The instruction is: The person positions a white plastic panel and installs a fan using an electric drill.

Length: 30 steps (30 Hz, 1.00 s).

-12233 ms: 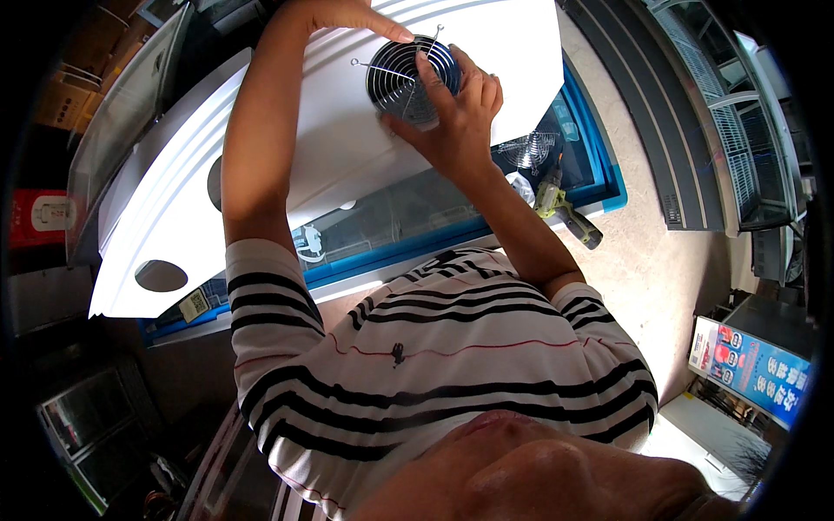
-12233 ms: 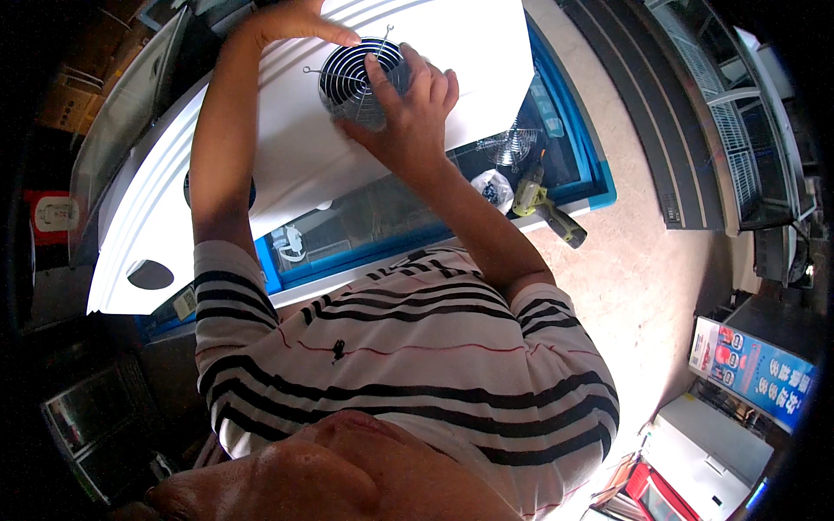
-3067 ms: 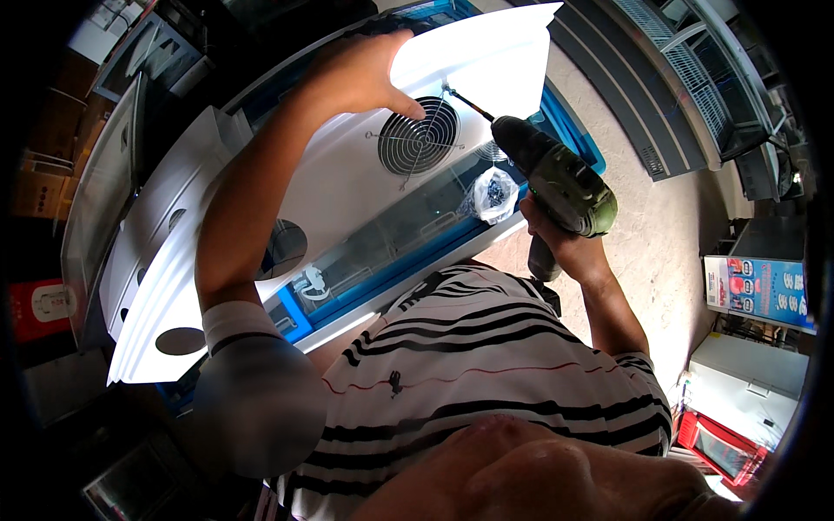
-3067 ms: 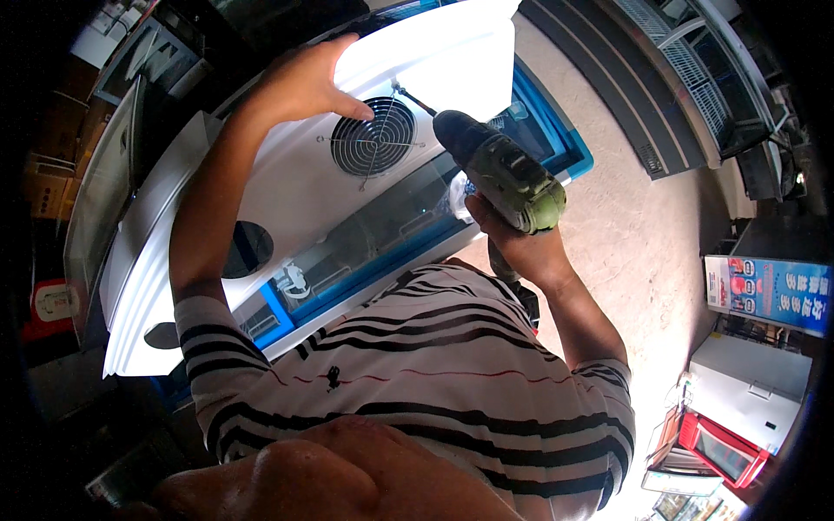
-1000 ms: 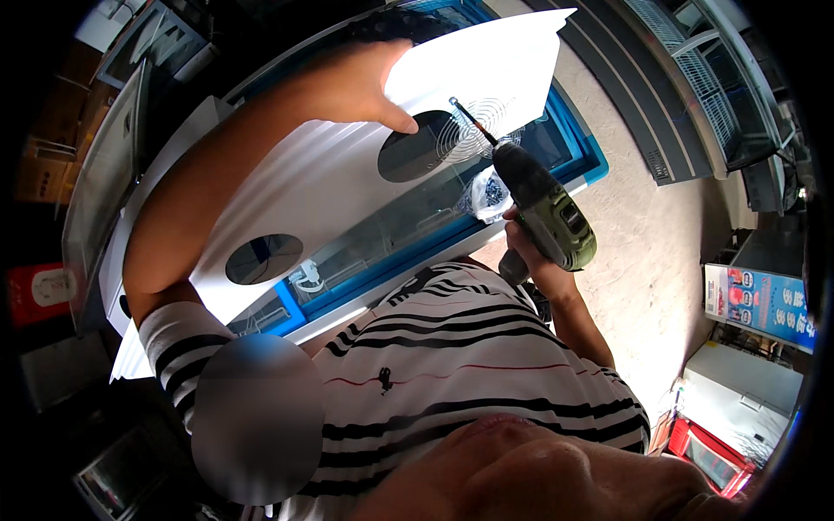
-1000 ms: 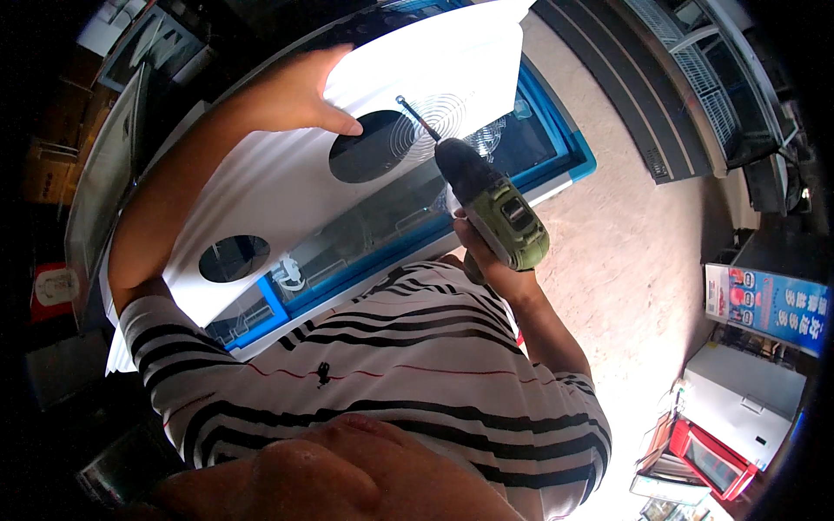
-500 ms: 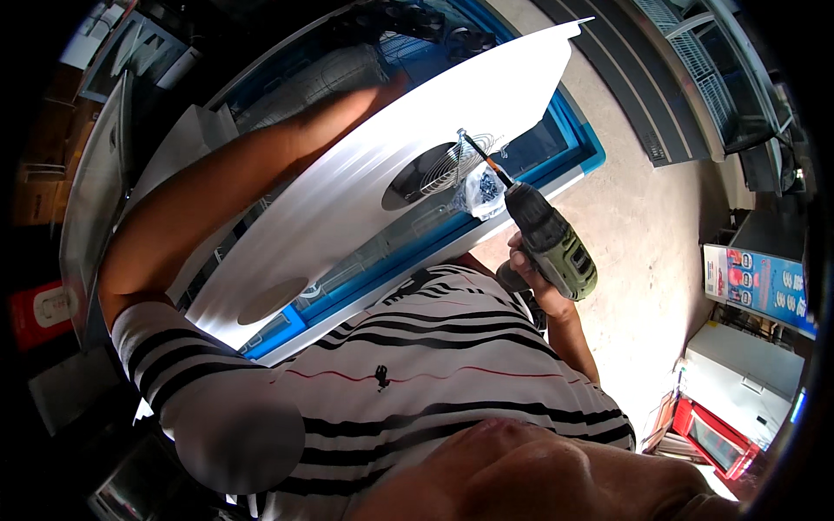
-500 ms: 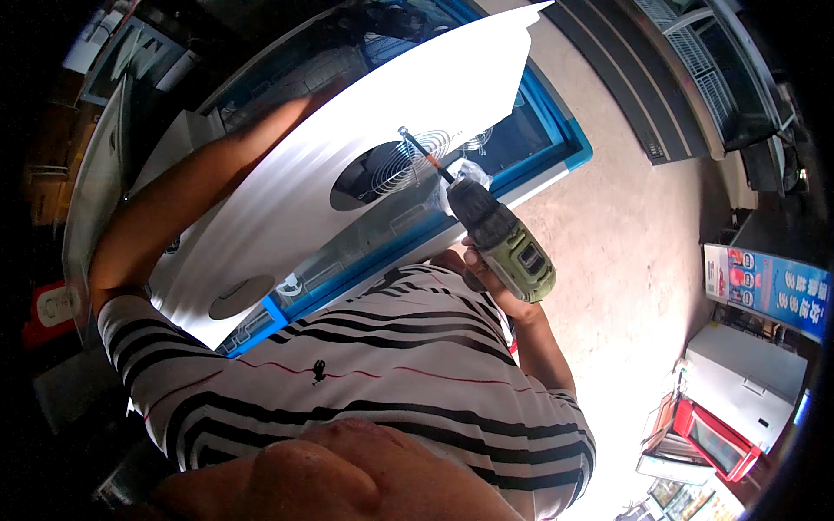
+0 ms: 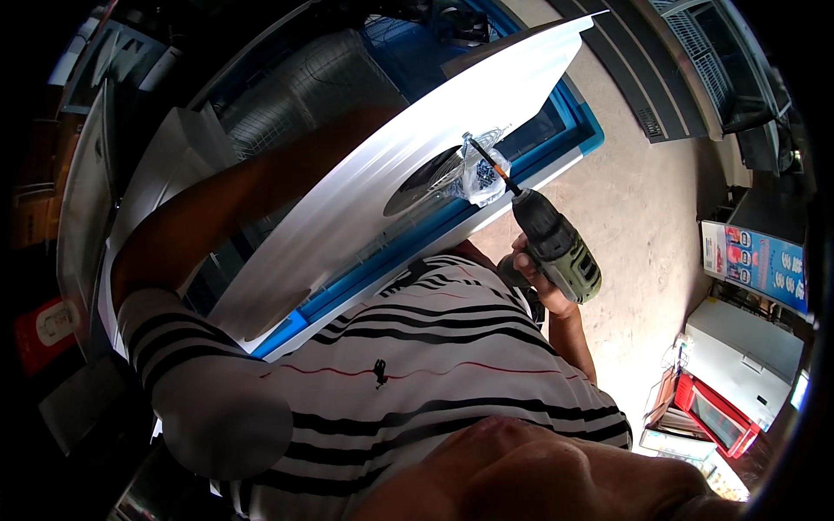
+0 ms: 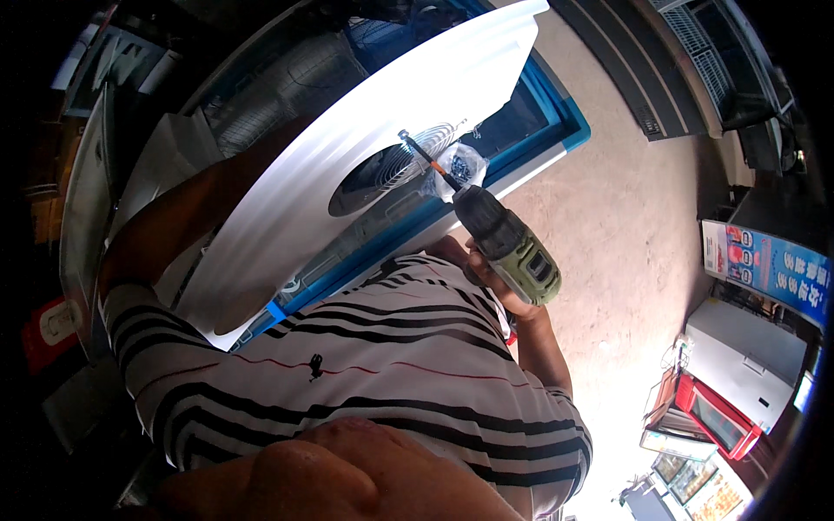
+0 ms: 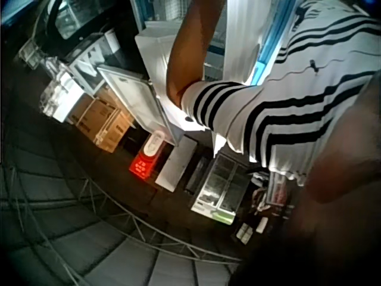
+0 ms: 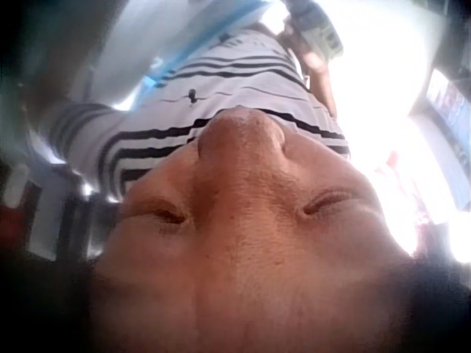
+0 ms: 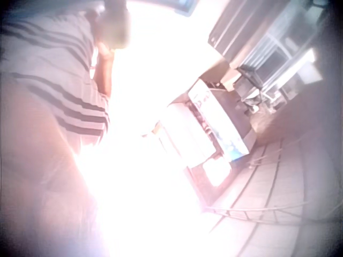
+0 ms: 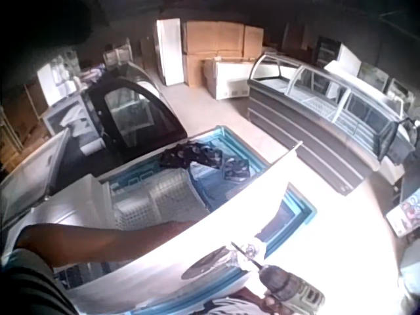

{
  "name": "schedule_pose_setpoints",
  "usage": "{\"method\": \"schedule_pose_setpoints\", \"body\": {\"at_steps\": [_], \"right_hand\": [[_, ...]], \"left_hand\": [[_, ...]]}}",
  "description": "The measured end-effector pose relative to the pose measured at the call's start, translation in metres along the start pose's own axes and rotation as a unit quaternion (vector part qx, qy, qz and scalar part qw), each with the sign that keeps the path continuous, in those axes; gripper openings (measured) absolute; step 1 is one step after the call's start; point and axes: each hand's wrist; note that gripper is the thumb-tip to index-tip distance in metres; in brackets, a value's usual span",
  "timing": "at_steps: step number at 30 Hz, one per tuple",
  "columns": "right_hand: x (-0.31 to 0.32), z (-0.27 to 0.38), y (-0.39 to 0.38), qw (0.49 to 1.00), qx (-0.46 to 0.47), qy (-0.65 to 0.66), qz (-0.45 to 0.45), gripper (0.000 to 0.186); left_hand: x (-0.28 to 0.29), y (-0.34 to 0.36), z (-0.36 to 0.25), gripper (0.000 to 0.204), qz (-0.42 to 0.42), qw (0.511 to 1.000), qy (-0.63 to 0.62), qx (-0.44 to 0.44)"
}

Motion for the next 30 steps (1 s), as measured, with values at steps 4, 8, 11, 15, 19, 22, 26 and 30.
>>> {"method": "schedule_pose_setpoints", "body": {"at_steps": [4,8,11,15,19,22,26,30], "right_hand": [[0.0,0.004,-0.001,1.0,-0.009,0.027,0.001,0.017],[0.013,-0.006,-0.007,0.996,0.011,0.066,0.064,0.03],[0.026,-0.03,-0.013,0.922,-0.109,0.366,0.067,0.031],[0.01,-0.012,-0.019,0.986,-0.055,0.158,-0.013,0.024],[0.023,-0.01,-0.02,0.981,-0.027,0.177,0.072,0.034],[0.017,0.004,-0.02,0.994,0.01,0.089,0.065,0.034],[0.017,-0.004,-0.025,0.991,-0.006,0.119,0.056,0.028],[0.018,-0.012,-0.032,0.999,-0.008,0.036,0.025,0.029]], "left_hand": [[-0.007,0.006,0.003,0.088,0.011,1.0,-0.009,-0.01],[-0.013,0.009,0.004,0.086,0.013,1.0,-0.023,-0.015],[-0.01,0.015,0.011,0.085,0.023,0.998,-0.043,-0.028],[-0.01,0.026,0.011,0.083,0.037,0.998,-0.046,-0.032],[-0.014,0.026,0.02,0.082,0.027,0.995,-0.072,-0.056],[-0.019,0.032,0.025,0.081,0.034,0.994,-0.082,-0.067],[-0.027,0.036,0.042,0.079,0.038,0.99,-0.102,-0.084],[-0.033,0.04,0.057,0.077,0.036,0.986,-0.127,-0.098]]}}
Point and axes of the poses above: each hand's wrist, its own y-axis towards the middle knuckle, its own x-axis out of the back of the hand, z = x × y, and after that the axes turned 9 degrees about x, right-handed
